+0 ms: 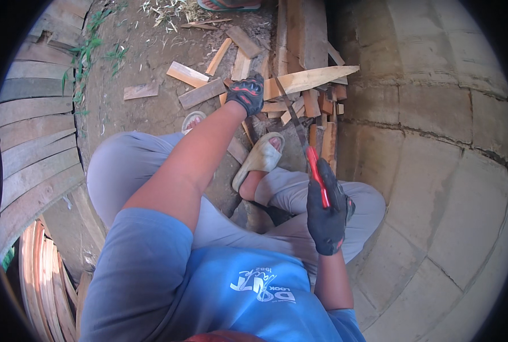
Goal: The person sits on the ground and uses a hand saw to cut small wooden planks into smaller pieces. They hold the wood with one hand and saw with the other, creating a pile of cut wood scraps on the ground.
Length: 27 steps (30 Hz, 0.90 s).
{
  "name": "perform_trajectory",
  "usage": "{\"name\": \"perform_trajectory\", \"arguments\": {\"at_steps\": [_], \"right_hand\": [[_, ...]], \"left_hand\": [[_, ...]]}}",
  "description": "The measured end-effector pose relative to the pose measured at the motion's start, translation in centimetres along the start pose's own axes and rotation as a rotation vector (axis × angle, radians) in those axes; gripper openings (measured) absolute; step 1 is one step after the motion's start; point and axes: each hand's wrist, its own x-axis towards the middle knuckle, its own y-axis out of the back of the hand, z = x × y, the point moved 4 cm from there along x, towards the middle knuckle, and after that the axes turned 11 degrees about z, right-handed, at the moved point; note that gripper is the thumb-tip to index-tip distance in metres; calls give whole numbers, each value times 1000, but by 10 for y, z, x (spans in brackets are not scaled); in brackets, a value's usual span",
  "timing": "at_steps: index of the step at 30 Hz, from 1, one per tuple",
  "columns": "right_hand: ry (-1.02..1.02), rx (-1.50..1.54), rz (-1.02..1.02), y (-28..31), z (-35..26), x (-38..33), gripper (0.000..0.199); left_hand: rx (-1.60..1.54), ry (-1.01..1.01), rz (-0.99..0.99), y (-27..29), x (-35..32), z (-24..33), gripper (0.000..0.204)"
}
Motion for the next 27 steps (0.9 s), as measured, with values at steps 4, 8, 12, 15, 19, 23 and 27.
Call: {"name": "perform_trajectory", "arguments": {"at_steps": [4, 8, 12, 15, 19, 23, 27], "right_hand": [[125, -20, 34, -33, -6, 37, 38], [221, -42, 44, -68, -5, 77, 38], [226, 64, 80, -97, -10, 110, 38], [209, 45, 87, -127, -22, 126, 38], [193, 118, 134, -150, 3, 144, 39], [132, 300, 91, -147, 27, 154, 42], [159, 310, 119, -143, 49, 140, 43]], "left_hand": [[42, -27, 31, 2, 3, 0, 30], [57, -28, 40, 1, 3, 0, 30], [66, -19, 51, 2, -1, 3, 29], [68, -48, 93, 8, 4, 1, 27], [56, -43, 95, 16, -3, 11, 26], [72, -46, -6, 25, 2, 8, 32], [-30, -75, -133, 33, 9, 5, 45]]}}
